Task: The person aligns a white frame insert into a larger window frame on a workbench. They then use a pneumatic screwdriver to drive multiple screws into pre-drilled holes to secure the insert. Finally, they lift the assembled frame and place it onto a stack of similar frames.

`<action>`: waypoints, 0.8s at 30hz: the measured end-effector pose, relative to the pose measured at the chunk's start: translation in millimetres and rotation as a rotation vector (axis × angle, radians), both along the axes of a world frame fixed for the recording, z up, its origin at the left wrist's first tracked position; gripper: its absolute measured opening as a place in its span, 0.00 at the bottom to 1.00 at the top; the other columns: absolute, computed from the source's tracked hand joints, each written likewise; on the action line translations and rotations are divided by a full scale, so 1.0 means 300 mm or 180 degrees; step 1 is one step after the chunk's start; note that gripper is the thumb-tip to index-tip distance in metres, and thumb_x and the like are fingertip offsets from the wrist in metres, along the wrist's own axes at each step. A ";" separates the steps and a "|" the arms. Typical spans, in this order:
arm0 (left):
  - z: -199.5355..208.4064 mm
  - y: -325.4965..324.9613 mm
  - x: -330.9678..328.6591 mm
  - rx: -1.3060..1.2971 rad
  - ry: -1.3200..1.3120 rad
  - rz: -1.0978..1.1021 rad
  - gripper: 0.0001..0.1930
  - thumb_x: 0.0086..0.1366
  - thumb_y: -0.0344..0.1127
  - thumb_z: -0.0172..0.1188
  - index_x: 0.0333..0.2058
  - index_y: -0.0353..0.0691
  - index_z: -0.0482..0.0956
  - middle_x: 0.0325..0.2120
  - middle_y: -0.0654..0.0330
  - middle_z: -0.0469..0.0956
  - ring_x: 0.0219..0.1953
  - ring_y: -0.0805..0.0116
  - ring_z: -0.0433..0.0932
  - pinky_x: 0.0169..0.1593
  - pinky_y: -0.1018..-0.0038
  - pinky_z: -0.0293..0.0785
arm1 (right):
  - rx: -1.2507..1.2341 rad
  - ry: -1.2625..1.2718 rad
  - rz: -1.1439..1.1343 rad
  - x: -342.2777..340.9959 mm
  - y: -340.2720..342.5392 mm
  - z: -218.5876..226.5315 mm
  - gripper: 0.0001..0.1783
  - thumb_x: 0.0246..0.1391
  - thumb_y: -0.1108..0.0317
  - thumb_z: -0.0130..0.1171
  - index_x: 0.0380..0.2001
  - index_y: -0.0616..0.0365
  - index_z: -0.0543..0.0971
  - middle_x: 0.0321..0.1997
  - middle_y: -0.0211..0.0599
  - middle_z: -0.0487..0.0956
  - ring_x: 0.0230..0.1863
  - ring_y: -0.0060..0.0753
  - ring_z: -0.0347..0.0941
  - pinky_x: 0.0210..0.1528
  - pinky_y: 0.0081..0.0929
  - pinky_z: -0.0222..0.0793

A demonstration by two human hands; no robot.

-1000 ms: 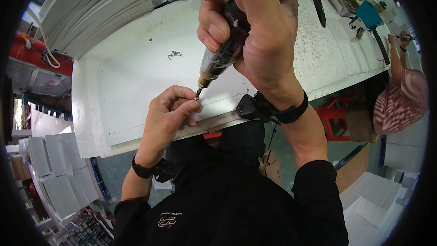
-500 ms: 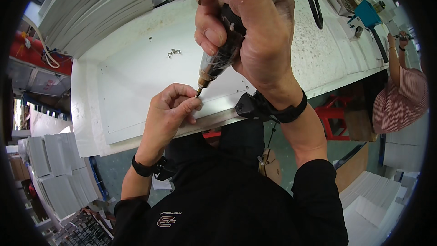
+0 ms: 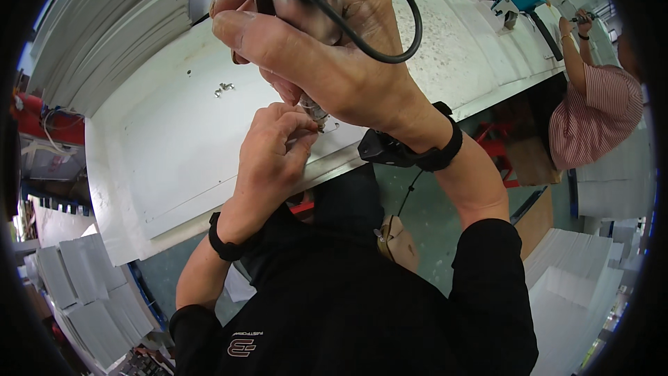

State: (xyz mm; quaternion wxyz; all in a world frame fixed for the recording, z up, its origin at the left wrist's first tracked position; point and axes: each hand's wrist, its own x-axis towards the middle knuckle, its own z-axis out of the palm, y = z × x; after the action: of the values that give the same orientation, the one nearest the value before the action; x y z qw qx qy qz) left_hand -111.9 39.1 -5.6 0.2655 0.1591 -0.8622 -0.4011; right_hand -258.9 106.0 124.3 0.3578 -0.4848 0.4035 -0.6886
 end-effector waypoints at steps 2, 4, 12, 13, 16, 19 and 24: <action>0.009 0.005 -0.007 -0.0099 -0.0066 -0.0020 0.07 0.61 0.25 0.63 0.38 0.36 0.82 0.38 0.55 0.79 0.45 0.54 0.75 0.45 0.64 0.74 | -0.0036 0.0332 -0.0238 -0.012 0.001 -0.044 0.13 0.64 0.70 0.62 0.48 0.64 0.76 0.33 0.29 0.76 0.29 0.13 0.69 0.31 0.18 0.65; 0.014 0.011 -0.008 -0.0213 -0.0061 0.0022 0.07 0.61 0.23 0.63 0.38 0.37 0.83 0.39 0.58 0.80 0.44 0.54 0.75 0.47 0.64 0.73 | -0.0144 0.0391 -0.0332 -0.007 0.000 -0.078 0.13 0.64 0.71 0.62 0.49 0.63 0.76 0.34 0.28 0.76 0.33 0.14 0.70 0.34 0.19 0.65; -0.004 0.008 -0.001 -0.0340 0.0060 -0.0027 0.11 0.56 0.19 0.64 0.38 0.38 0.81 0.41 0.58 0.79 0.44 0.52 0.75 0.48 0.61 0.72 | -0.0321 0.0578 -0.0468 0.016 0.009 -0.078 0.09 0.65 0.68 0.59 0.43 0.61 0.74 0.24 0.32 0.75 0.17 0.14 0.65 0.19 0.18 0.63; -0.008 0.006 -0.001 -0.0319 0.0128 -0.0052 0.13 0.56 0.18 0.63 0.39 0.38 0.80 0.41 0.57 0.79 0.44 0.51 0.75 0.48 0.61 0.72 | -0.0324 0.0637 -0.0414 0.013 0.008 -0.086 0.08 0.65 0.68 0.59 0.42 0.60 0.73 0.24 0.32 0.74 0.17 0.14 0.65 0.19 0.18 0.62; -0.009 0.001 0.001 -0.0383 0.0230 -0.0094 0.16 0.54 0.18 0.63 0.42 0.39 0.79 0.42 0.55 0.77 0.44 0.49 0.74 0.49 0.59 0.71 | -0.0331 0.0811 -0.0253 0.006 0.007 -0.108 0.08 0.64 0.70 0.60 0.40 0.60 0.72 0.22 0.31 0.73 0.17 0.15 0.64 0.17 0.18 0.60; -0.007 -0.003 -0.010 -0.0454 0.0073 -0.0093 0.17 0.54 0.18 0.62 0.43 0.39 0.78 0.42 0.53 0.76 0.44 0.48 0.73 0.50 0.57 0.70 | -0.0416 0.1083 -0.0152 -0.010 0.000 -0.133 0.08 0.62 0.70 0.61 0.38 0.59 0.72 0.22 0.32 0.73 0.17 0.15 0.65 0.17 0.18 0.59; -0.005 0.002 -0.004 -0.0331 -0.0010 -0.0107 0.20 0.55 0.20 0.62 0.47 0.38 0.76 0.41 0.52 0.74 0.46 0.48 0.71 0.52 0.56 0.70 | -0.0408 0.1240 0.0031 -0.010 -0.040 -0.135 0.11 0.59 0.68 0.64 0.41 0.61 0.76 0.29 0.35 0.77 0.17 0.15 0.66 0.17 0.17 0.59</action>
State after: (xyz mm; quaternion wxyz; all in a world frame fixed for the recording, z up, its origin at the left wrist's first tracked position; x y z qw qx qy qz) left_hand -113.1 39.6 -7.2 0.2653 0.1312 -0.8848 -0.3599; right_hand -261.8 94.0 83.7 0.2448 -0.6325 0.4180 -0.6043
